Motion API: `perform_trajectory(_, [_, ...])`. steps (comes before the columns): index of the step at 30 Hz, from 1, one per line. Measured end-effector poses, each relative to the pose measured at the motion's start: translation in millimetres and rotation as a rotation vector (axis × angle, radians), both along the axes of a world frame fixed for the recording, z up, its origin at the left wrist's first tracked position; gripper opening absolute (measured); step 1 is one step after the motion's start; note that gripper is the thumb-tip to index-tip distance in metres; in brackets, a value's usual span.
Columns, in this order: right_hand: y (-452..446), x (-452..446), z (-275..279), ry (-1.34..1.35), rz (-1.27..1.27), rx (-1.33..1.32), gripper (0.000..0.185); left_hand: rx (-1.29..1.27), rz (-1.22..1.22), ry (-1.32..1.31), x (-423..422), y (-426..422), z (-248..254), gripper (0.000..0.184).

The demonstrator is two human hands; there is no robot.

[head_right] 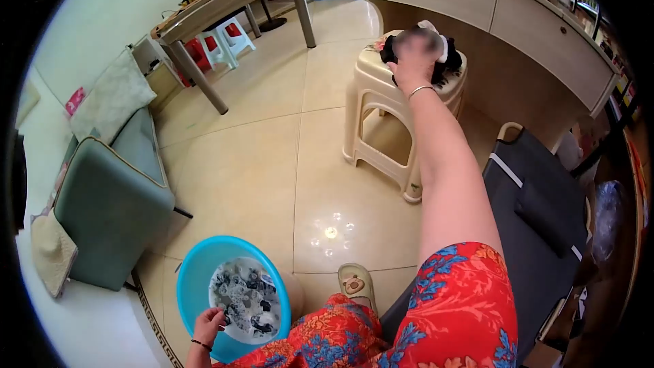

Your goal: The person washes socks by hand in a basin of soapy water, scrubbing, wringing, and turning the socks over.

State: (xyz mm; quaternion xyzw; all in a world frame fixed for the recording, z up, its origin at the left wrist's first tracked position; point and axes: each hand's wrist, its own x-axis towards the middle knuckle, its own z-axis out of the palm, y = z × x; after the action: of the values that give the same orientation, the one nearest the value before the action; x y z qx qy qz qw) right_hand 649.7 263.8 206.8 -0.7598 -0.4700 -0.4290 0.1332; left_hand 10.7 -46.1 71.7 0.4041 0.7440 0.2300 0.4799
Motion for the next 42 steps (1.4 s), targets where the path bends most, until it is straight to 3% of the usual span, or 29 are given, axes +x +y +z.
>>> perform_trajectory(1, [8,-3,3,0.062,-0.121,-0.226,0.051,-0.023,-0.001,0.0,0,-3,-1,0.023])
perform_trajectory(2, [12,-1,12,0.06,-0.119,-0.227,0.051,-0.023,0.001,-0.001,0,-5,0,0.023])
perform_trajectory(4, [11,1,37,0.372,-0.1,-0.354,0.05,-0.024,-0.019,0.01,2,-9,8,0.023])
perform_trajectory(6, [-4,-4,67,0.509,-0.126,-0.365,0.051,-0.025,-0.043,0.016,1,-14,13,0.023])
perform_trajectory(8, [7,20,50,0.571,-0.026,-0.079,0.049,-0.023,-0.069,0.028,-3,-16,15,0.023])
perform_trajectory(19, [-11,10,55,0.424,-0.002,-0.06,0.071,0.02,-0.045,0.046,-10,-21,17,0.025])
perform_trajectory(24, [-12,-32,54,0.293,0.292,0.151,0.055,0.059,-0.054,0.05,-21,-23,-4,0.021])
perform_trajectory(28, [-46,-179,28,0.59,0.919,0.064,0.051,0.134,-0.264,0.168,-27,-19,-22,0.023])
perform_trajectory(30, [-98,-276,28,1.024,1.151,-0.173,0.047,0.395,-0.289,0.211,-42,-16,-69,0.03])
perform_trajectory(31, [-124,-319,29,1.252,1.27,-0.248,0.045,0.364,-0.399,0.412,-38,-9,-65,0.032])
perform_trajectory(32, [-153,-357,29,1.493,1.36,-0.329,0.043,0.252,-0.318,0.34,-32,-5,-58,0.032])
perform_trajectory(34, [-205,-411,39,1.852,1.366,-0.599,0.042,0.222,-0.313,0.412,-25,1,-51,0.032])
perform_trajectory(40, [-265,-472,35,2.083,1.406,-0.68,0.04,0.286,-0.199,0.611,-9,22,-69,0.041])
perform_trajectory(42, [-261,-476,25,2.103,1.331,-0.663,0.038,0.351,-0.196,0.691,1,38,-74,0.052])
